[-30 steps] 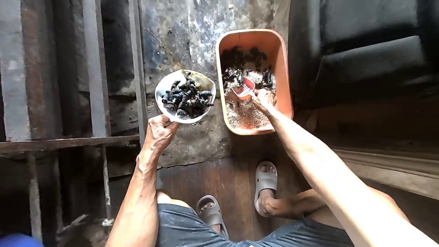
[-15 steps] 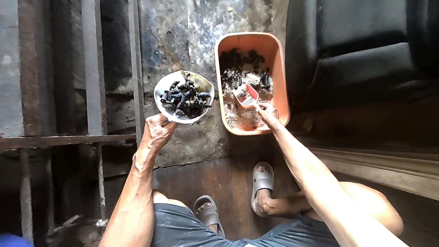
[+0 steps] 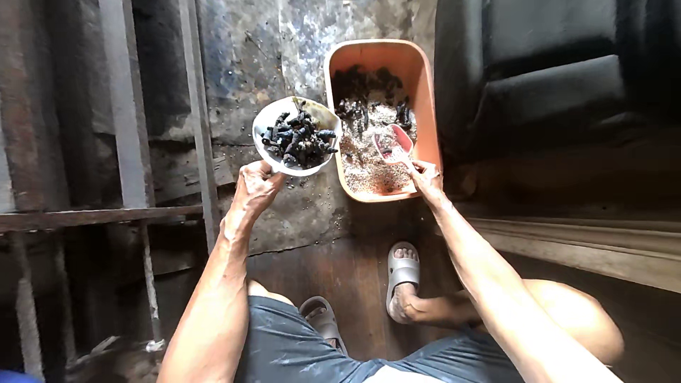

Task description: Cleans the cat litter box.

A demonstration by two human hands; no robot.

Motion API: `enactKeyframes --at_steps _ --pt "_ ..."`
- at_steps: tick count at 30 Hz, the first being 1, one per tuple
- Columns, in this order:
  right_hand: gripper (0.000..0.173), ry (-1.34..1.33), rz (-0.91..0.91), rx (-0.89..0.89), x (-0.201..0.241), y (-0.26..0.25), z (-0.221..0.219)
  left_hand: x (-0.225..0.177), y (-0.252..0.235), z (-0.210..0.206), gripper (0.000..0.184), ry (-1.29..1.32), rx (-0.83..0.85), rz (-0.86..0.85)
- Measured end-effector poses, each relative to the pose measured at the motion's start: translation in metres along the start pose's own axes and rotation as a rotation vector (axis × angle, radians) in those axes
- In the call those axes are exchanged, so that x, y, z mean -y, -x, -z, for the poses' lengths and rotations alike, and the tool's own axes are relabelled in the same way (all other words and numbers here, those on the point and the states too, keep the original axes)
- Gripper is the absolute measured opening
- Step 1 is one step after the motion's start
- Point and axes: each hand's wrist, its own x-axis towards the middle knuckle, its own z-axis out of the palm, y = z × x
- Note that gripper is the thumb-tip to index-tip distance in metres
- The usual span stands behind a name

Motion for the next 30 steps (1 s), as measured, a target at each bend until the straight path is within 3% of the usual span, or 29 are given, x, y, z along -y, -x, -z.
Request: enactKeyframes --at_steps 15,23,30 --pt "0.031 -0.094 0.007 -0.025 -0.007 0.056 0.020 0.002 -0.002 0.003 0.021 -0.003 0.010 -0.006" --pt "0.024 0.187 0.021 0.057 0.003 0.064 0.021 0.006 0.000 0.005 0.021 0.009 -0.005 -0.039" --pt "0.030 0.461 -0.005 0.114 0.025 0.031 0.001 0.009 0.007 0.013 0.020 -0.006 -0.026 -0.057"
